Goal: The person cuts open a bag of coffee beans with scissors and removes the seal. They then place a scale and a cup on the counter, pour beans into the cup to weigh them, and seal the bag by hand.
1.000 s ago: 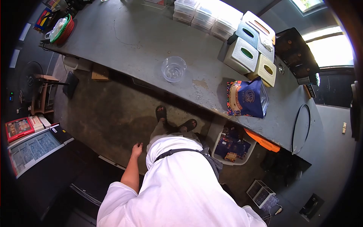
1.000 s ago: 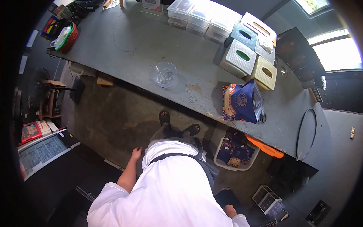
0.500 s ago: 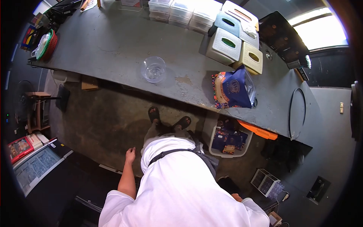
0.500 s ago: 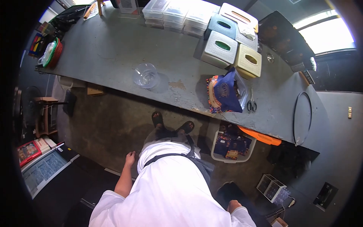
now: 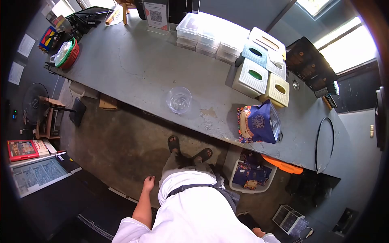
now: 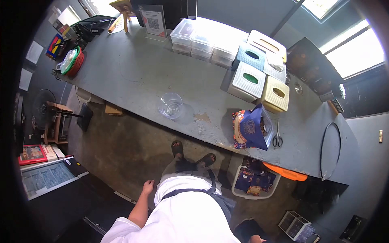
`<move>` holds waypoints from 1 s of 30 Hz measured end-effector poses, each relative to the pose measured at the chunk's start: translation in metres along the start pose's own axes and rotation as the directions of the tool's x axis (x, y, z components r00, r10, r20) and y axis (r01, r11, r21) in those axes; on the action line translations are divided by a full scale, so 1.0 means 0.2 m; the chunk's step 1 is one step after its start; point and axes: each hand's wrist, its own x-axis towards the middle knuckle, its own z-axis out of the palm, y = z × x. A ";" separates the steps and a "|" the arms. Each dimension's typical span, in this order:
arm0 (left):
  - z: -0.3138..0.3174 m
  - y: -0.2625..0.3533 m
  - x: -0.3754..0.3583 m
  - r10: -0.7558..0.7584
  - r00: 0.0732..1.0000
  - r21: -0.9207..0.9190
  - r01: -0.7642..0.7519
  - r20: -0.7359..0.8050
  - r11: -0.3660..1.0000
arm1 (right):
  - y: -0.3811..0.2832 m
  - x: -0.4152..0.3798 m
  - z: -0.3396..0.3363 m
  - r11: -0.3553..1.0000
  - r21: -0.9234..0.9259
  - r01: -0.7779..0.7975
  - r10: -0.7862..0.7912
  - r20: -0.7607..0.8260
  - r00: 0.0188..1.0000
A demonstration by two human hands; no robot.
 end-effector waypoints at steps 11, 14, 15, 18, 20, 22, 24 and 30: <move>0.08 -0.09 0.16 -0.009 0.999 -0.105 0.012 0.033 0.994 | 0.04 -0.03 0.00 1.000 -0.028 -0.015 0.015 0.005 1.000; 0.05 -0.07 0.12 -0.009 0.999 -0.104 0.014 0.051 0.994 | 0.05 -0.03 0.00 0.999 -0.038 -0.021 0.021 0.010 1.000; 0.05 -0.07 0.09 -0.008 0.998 -0.105 0.014 0.065 0.994 | 0.06 -0.04 0.01 0.999 -0.042 -0.020 0.021 0.010 1.000; 0.09 -0.19 0.13 0.052 0.990 -0.192 -0.026 0.128 0.981 | 0.07 -0.10 0.01 0.999 -0.044 -0.020 0.020 0.018 1.000; 0.08 -0.17 0.10 0.008 0.985 -0.218 0.030 0.173 0.975 | 0.05 -0.14 0.01 0.999 -0.042 -0.015 0.017 0.027 0.999; 0.04 -0.10 0.09 -0.022 0.983 -0.175 0.055 0.182 0.983 | 0.03 -0.14 -0.01 0.999 -0.040 -0.010 0.011 0.021 1.000; 0.03 -0.05 0.08 -0.029 0.986 -0.200 0.063 0.166 0.978 | 0.01 -0.15 -0.04 0.999 -0.033 -0.002 0.002 0.009 1.000; 0.03 -0.10 0.18 0.067 0.997 -0.186 -0.057 0.044 0.981 | -0.01 -0.13 -0.08 1.000 -0.014 0.011 -0.012 -0.013 1.000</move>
